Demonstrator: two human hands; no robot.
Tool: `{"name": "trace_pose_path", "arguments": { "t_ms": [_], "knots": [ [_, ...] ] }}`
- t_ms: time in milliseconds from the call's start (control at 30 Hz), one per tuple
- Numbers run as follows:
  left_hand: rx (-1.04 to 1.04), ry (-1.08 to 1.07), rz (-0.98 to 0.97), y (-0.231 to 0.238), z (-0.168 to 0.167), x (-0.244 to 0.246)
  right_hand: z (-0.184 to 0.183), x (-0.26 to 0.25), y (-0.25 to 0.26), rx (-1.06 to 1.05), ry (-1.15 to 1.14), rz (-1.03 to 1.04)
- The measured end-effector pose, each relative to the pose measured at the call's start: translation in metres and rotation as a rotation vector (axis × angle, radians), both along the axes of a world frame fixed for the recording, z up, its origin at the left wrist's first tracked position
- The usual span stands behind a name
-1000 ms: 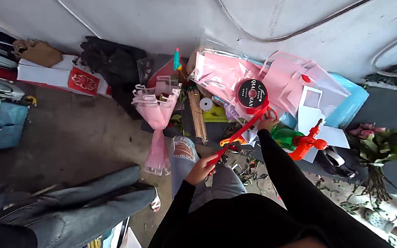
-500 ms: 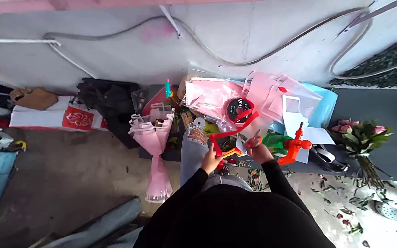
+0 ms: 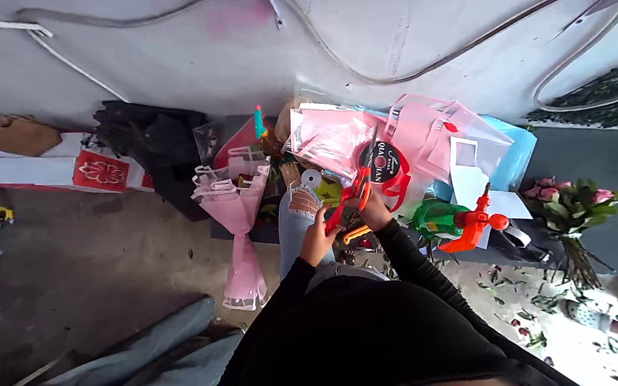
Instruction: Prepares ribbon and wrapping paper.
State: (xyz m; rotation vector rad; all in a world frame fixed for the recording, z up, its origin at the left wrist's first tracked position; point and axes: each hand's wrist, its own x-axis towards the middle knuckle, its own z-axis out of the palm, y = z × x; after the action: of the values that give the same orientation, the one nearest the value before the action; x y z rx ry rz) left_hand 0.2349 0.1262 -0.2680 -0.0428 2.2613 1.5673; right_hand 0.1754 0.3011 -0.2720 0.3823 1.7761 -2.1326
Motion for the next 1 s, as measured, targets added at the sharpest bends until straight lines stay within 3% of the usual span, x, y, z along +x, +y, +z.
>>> {"name": "trace_pose_path", "arguments": {
  "t_ms": [133, 300, 433, 567, 733, 1000],
  "knots": [
    [0.072, -0.120, 0.002, -0.047, 0.003, 0.003, 0.003, -0.032, 0.004, -0.019, 0.181, -0.287],
    [-0.051, -0.017, 0.155, -0.083, 0.013, -0.003, -0.002, -0.052, 0.022, -0.005, 0.295, -0.498],
    [-0.219, 0.025, 0.236, -0.105, -0.010, -0.006, -0.031, -0.058, 0.030, 0.070, 0.312, -0.669],
    [-0.361, 0.007, 0.268, -0.117, -0.033, 0.003, -0.062, -0.044, 0.042, 0.274, 0.191, -0.743],
    [-0.333, -0.136, 0.292, -0.114, -0.042, 0.015, -0.046, 0.024, 0.054, 0.586, 0.197, -0.448],
    [-0.389, 0.016, 0.231, -0.115, -0.054, 0.030, -0.039, 0.085, 0.044, 0.776, -0.065, 0.124]
  ]
}}
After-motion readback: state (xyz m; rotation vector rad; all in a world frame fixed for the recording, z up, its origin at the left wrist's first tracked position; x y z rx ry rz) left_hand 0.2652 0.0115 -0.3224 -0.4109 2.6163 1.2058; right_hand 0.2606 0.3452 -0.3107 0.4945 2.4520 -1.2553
